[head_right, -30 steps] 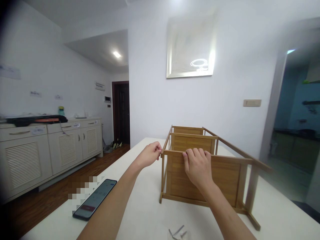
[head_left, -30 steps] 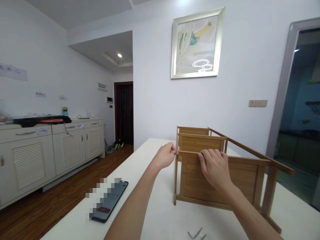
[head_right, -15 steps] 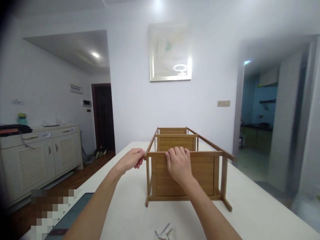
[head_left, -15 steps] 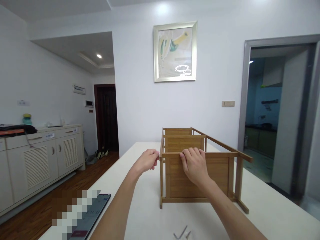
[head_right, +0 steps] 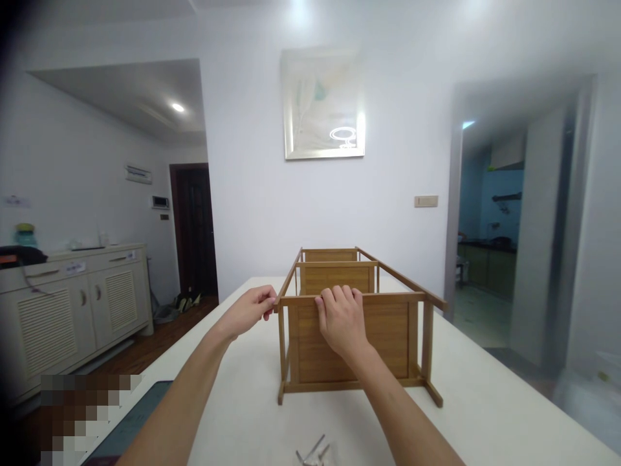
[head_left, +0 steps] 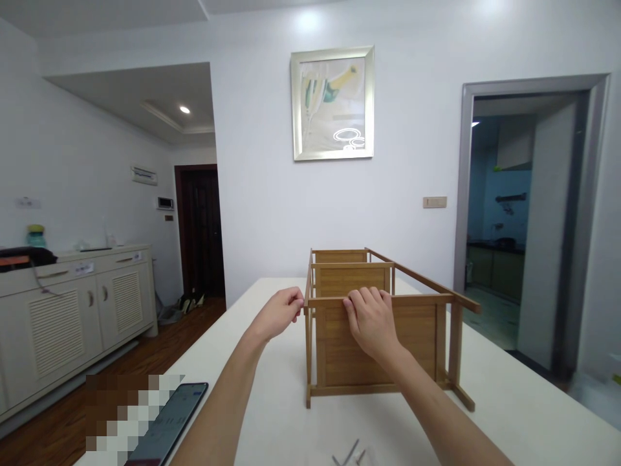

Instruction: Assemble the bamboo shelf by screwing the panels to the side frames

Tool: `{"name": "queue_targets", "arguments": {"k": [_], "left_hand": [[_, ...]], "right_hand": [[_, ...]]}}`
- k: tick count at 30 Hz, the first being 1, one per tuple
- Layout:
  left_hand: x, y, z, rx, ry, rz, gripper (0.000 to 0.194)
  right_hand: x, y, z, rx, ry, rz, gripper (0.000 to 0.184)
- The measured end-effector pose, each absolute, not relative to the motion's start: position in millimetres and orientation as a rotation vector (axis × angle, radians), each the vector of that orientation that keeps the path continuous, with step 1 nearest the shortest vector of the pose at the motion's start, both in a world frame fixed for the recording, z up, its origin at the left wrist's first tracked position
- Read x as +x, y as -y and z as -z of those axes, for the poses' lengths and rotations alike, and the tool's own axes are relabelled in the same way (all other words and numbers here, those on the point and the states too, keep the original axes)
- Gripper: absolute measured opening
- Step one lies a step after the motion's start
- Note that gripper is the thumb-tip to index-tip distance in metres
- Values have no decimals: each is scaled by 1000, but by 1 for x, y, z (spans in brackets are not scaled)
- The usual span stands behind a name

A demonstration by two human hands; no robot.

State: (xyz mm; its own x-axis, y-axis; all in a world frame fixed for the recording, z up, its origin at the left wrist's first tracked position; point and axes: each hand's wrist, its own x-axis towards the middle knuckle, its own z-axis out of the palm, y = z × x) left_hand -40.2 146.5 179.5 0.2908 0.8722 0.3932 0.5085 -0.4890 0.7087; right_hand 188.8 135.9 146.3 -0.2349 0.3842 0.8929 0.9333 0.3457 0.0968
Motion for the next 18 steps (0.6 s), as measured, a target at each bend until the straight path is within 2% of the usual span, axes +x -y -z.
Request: {"name": "queue_targets", "arguments": {"k": [10, 14, 18], "left_hand": [[-39, -141, -182, 2347, -1379, -1202, 12], [-40, -141, -184, 2185, -1252, -1226, 3], [-42, -144, -181, 1986, -1276, -1072, 21]], "right_hand": [[188, -136, -146, -1200, 1796, 822, 27], [189, -136, -146, -1196, 1798, 819, 27], [189, -135, -146, -1191, 1795, 822, 27]]}}
